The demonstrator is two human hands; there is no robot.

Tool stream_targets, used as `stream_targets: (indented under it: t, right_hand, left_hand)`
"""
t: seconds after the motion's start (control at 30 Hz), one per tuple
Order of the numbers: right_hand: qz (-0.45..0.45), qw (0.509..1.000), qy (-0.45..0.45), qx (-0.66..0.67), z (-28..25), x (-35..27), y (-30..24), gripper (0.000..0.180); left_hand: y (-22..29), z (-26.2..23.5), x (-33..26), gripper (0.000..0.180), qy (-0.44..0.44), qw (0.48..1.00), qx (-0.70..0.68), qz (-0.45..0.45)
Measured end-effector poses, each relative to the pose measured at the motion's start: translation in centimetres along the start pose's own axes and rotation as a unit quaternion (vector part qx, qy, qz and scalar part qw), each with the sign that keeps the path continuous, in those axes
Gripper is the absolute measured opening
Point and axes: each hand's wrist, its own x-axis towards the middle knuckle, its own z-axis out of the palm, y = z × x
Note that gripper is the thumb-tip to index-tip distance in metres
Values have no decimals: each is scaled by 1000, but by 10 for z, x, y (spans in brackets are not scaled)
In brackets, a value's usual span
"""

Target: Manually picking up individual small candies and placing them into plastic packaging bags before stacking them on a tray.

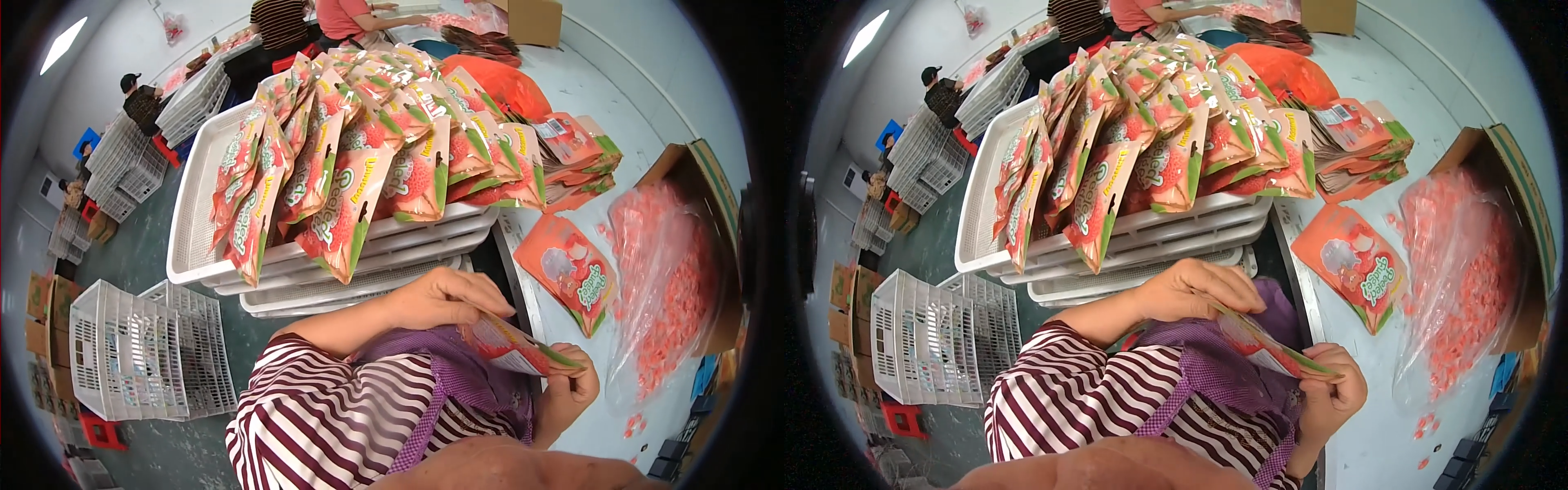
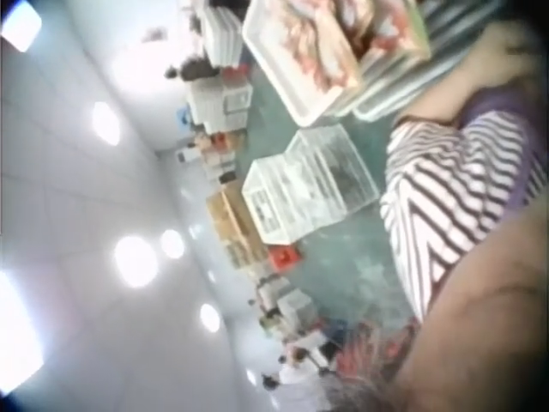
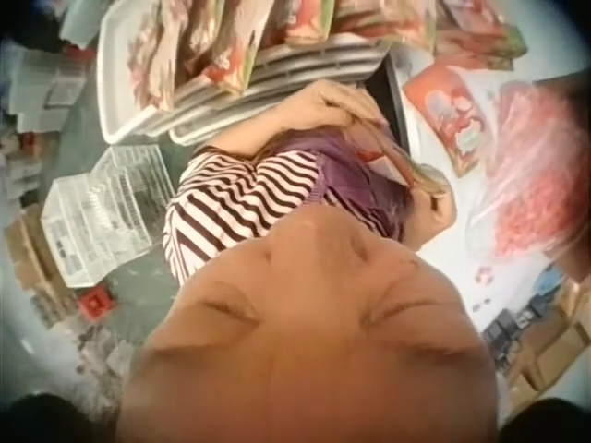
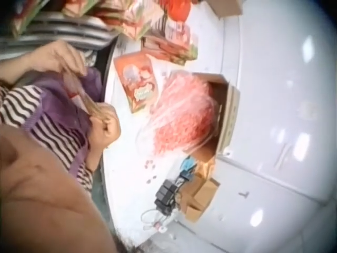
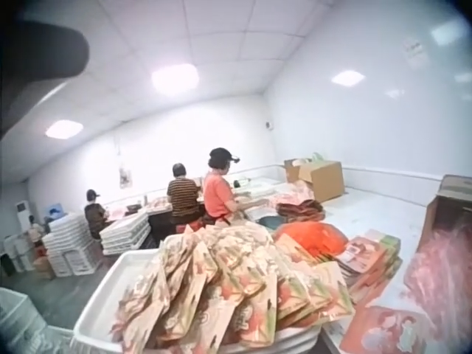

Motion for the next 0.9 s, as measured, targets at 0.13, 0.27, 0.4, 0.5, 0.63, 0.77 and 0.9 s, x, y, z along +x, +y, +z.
stream_targets:
  t: [0.13,0.27,0.4,0.5,0.63,0.77,0.9]
  right_hand:
    - [64,989,30,132,4,-2,-6,38]
    - [54,989,34,136,11,3,-8,43]
    - [-21,988,38,150,16,22,-3,37]
    - [-79,992,-4,98,19,27,10,28]
    - [-57,993,-14,103,25,23,17,26]
    - [-24,996,-21,85,23,18,22,24]
    - [28,998,12,57,16,10,28,21]
  left_hand:
    - [-7,8,-18,48,-122,983,6,-136]
    - [22,20,-24,52,-59,967,-52,-242]
    - [109,5,-26,30,221,936,149,-232]
    - [159,-36,-29,28,439,631,638,35]
    - [229,-137,-25,34,515,602,562,237]
    - [251,-246,-77,34,575,480,654,109]
    - [220,-335,-134,38,612,404,678,-52]
